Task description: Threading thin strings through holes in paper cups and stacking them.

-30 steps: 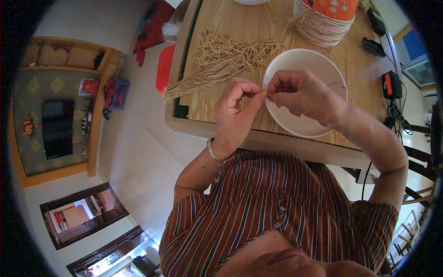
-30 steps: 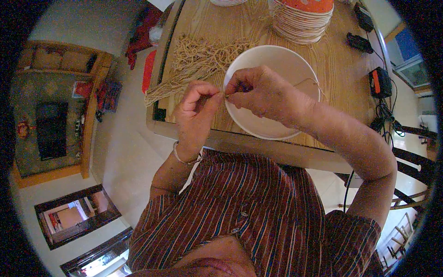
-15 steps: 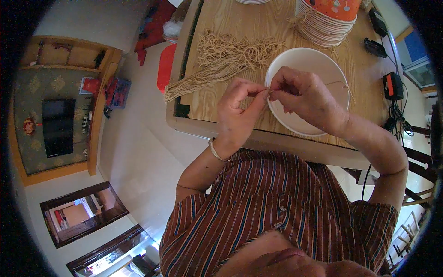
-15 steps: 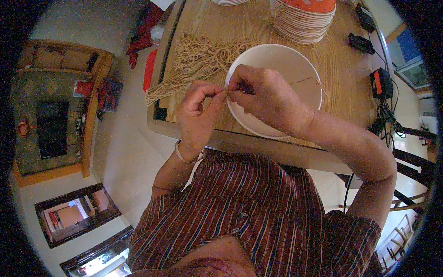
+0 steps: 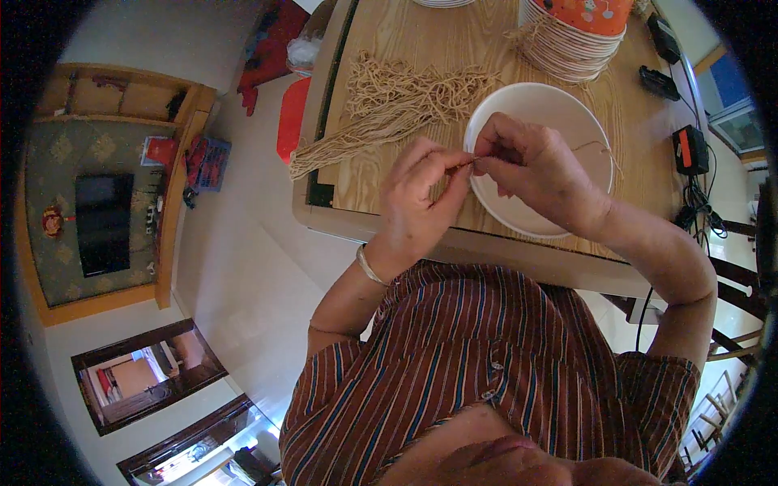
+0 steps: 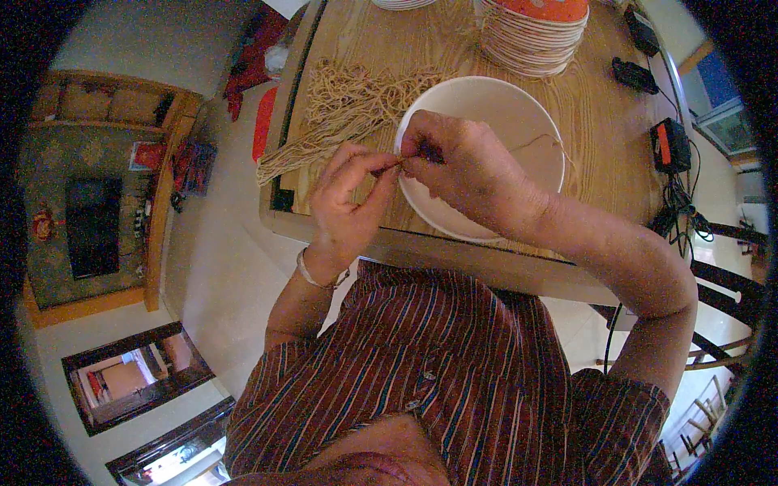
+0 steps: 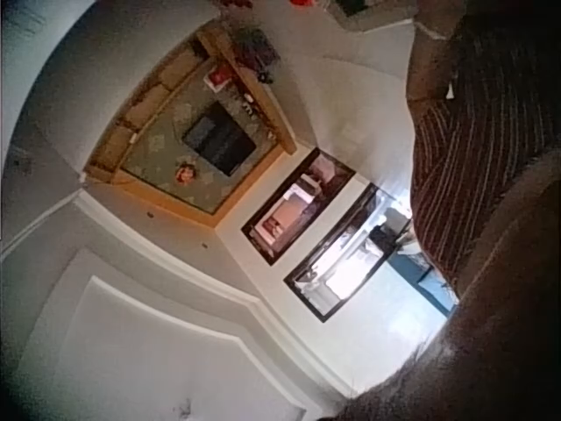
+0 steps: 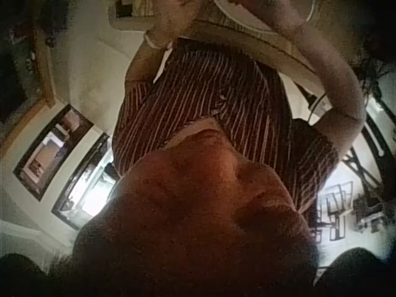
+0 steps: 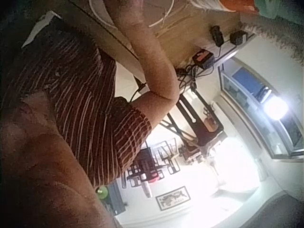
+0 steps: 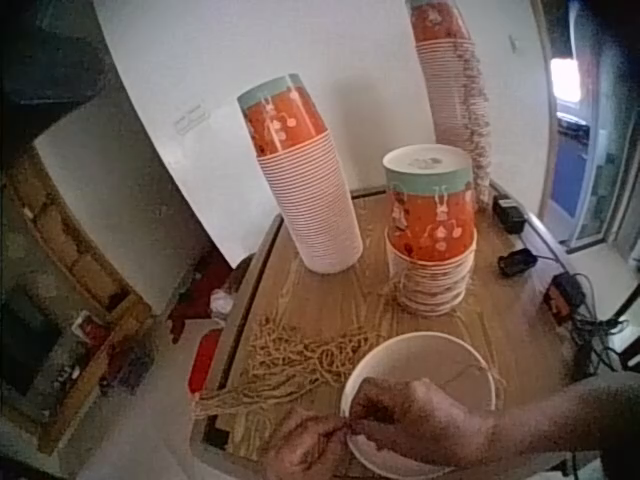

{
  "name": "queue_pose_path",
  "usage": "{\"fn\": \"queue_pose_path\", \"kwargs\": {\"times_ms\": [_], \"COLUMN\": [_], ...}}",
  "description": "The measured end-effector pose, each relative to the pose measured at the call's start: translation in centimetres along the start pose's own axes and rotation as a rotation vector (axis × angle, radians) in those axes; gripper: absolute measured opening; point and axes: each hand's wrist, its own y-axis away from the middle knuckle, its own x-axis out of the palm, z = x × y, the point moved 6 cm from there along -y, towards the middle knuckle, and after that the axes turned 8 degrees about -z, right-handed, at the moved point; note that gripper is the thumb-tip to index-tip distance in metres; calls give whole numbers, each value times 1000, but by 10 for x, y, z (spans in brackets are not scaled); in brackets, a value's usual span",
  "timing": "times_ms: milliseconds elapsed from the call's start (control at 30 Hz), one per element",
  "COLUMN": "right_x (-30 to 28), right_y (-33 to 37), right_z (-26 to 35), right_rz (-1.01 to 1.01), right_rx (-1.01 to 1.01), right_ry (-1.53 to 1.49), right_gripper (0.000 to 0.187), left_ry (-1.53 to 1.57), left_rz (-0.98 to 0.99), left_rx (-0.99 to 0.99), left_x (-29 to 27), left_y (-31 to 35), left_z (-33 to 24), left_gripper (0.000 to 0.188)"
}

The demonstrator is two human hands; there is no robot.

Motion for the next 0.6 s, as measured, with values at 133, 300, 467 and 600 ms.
{"fn": "queue_pose_path", "kwargs": {"times_ms": [133,300,467,600], "right_x": [-3,-2,3,2], "right_y": [3,8,12,15], "right_z": [10,21,26,32], "right_rz": [-62,-123,-65,-66], "right_rx": [-243,-364,-436,-469], "right_ry": [197,239,423,416], "right_gripper": [11,14,16,14], "left_ry": [16,13,61,56], "left_rz": [107,131,154,169], "left_rx": [-66,8,5,27], "left_x": [2,2,3,4], "left_y": [-3,-9,-13,-14], "left_z": [6,8,9,8], "left_gripper": [15,14,15,14]}}
